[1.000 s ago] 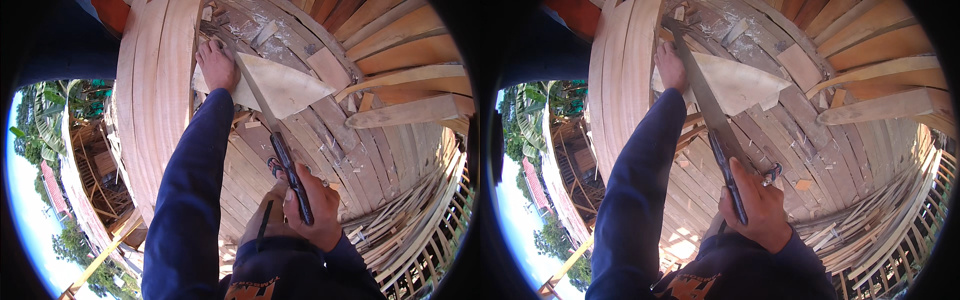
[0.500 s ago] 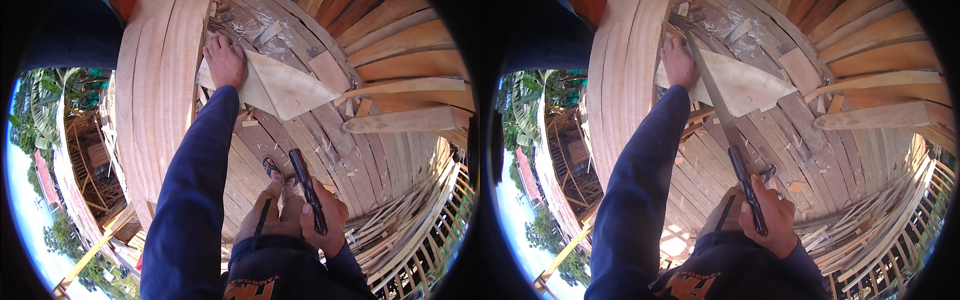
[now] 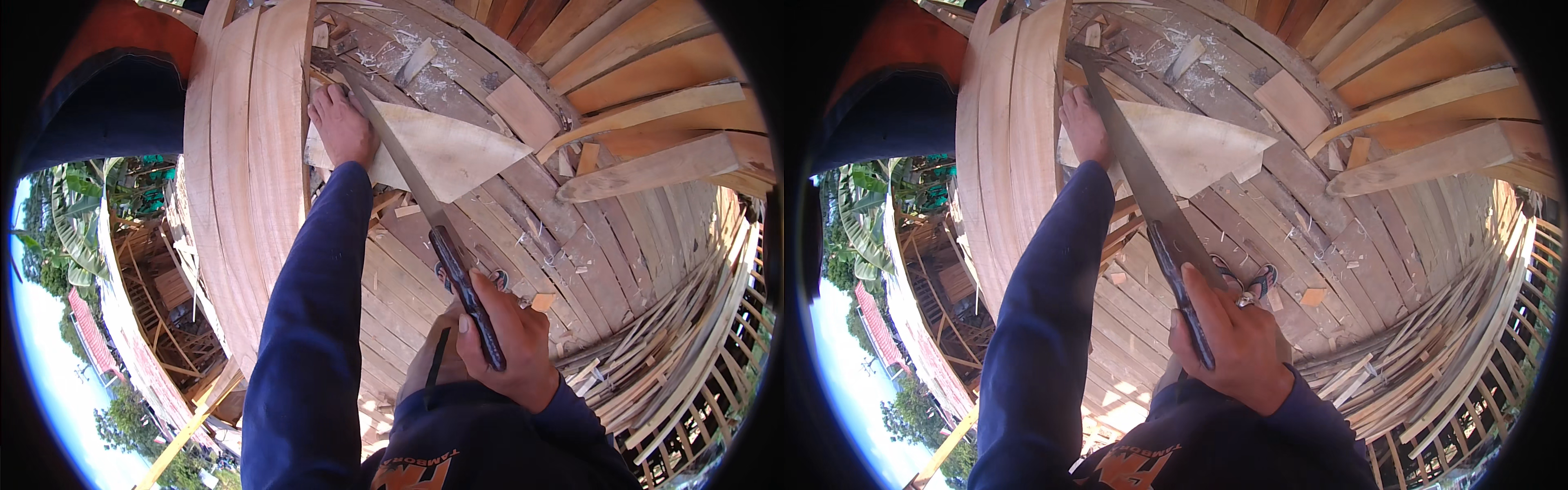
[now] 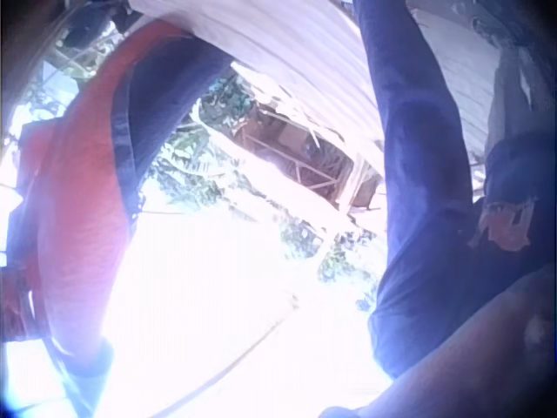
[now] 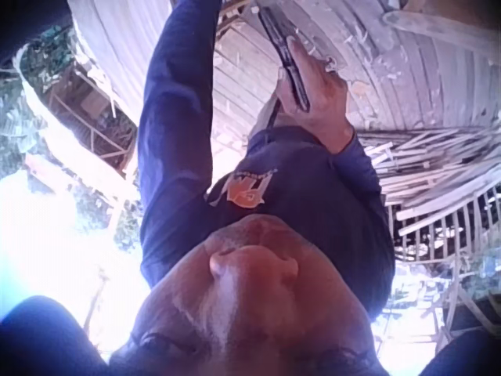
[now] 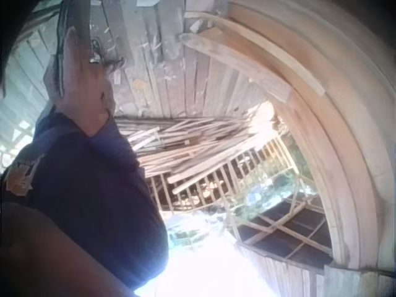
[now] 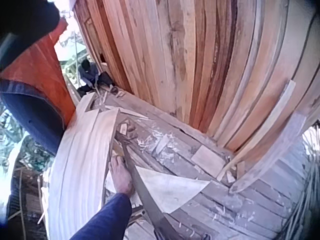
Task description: The person saws through a wooden plank by hand while holding it steady on a pile of other boards.
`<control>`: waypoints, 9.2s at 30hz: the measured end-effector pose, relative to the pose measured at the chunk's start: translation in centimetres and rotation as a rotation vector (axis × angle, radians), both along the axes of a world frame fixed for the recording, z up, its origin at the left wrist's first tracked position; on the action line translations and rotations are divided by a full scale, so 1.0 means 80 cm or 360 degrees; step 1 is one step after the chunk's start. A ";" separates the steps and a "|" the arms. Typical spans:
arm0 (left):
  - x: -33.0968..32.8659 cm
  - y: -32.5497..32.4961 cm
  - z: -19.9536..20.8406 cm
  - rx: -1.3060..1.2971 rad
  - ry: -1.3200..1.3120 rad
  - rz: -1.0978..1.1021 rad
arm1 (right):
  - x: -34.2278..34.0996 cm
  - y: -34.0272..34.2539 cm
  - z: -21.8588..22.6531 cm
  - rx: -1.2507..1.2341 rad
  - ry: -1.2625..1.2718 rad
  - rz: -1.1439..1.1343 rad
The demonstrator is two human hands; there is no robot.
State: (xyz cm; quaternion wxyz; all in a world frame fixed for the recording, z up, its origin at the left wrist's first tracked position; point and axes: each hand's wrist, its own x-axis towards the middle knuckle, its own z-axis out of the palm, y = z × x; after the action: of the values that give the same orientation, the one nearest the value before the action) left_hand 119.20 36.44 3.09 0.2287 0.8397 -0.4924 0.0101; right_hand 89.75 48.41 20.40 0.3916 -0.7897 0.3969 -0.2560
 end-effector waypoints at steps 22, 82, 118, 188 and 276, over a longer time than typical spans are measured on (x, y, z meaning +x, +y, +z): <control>0.000 -0.006 0.007 -0.0053 0.0140 0.0084 | 0.123 -0.079 -0.023 0.0100 -0.0065 -0.0142; 0.011 0.005 0.009 0.0374 0.0066 0.0259 | 0.169 -0.134 0.002 0.0559 -0.0021 -0.0133; 0.017 0.007 0.011 0.0358 0.0046 0.0304 | 0.053 -0.045 0.086 0.0588 0.0262 -0.0149; 0.022 0.004 0.007 0.0382 -0.0055 0.0258 | 0.162 -0.114 0.025 0.0661 -0.0017 -0.0172; 0.022 0.013 -0.006 0.0395 -0.0190 0.0293 | -0.022 0.035 0.093 0.0184 0.0146 -0.0086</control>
State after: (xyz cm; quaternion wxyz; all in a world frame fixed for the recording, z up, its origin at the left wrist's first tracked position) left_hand 120.95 37.46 2.64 0.0917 0.9010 -0.4236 0.0201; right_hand 88.00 51.24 27.84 0.4110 -0.7655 0.4498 -0.2067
